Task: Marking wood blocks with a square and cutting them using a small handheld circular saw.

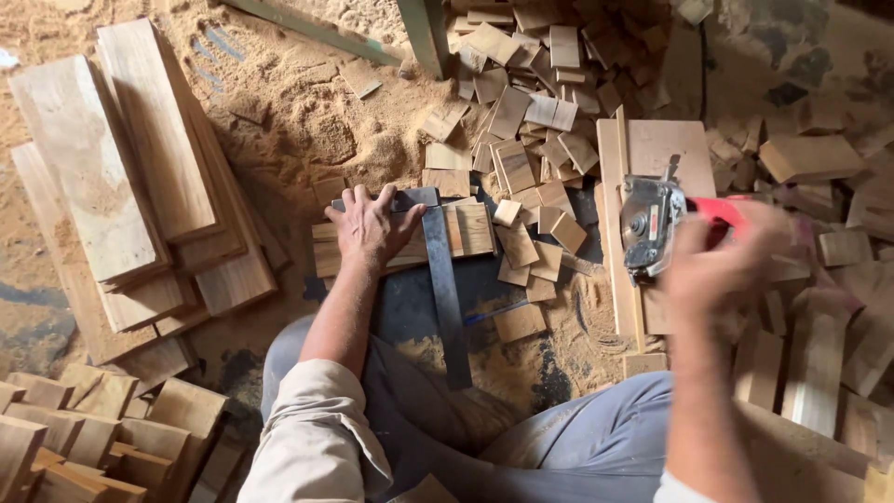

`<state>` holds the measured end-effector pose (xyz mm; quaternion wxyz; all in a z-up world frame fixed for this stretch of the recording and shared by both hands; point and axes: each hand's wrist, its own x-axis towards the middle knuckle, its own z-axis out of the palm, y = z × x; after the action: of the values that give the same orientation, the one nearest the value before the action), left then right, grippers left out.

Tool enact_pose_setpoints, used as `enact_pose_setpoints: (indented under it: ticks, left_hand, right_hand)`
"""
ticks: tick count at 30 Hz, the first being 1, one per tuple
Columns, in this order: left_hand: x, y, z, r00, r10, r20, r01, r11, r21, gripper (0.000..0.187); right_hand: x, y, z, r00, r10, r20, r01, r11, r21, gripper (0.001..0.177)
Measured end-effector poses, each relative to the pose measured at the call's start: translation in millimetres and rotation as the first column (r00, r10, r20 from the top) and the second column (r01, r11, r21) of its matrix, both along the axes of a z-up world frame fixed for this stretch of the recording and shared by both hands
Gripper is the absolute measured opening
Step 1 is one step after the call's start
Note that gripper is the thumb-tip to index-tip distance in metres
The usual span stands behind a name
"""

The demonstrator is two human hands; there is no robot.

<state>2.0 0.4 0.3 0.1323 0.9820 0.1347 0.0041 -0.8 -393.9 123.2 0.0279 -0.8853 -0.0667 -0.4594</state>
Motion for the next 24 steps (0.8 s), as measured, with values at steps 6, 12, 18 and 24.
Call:
enact_pose_setpoints:
  ticks: [6,12,18,24]
  left_hand:
    - [2,2,-14,0.998,0.001,0.056,0.0,1.0,-0.01,0.073]
    - [3,5,-7,1.0,0.002,0.017,-0.001,0.999,-0.05,0.074]
    - [-1,5,-5,1.0,-0.003,0.006,0.003,0.998,-0.068,0.074]
    - [-3,4,-5,0.999,0.009,0.041,-0.006,0.998,-0.061,0.076]
  right_hand:
    - [16,130,-129,0.342,0.122,-0.932,-0.19,0.98,0.059,0.064]
    - [52,112,-180,0.006,0.073,-0.997,0.064,0.995,0.073,0.026]
    - [92,64,-108,0.596,0.589,-0.547,0.276,0.489,0.827,0.023]
    - [-48,160,-153,0.324,0.611,-0.722,0.251,0.68,0.689,0.063]
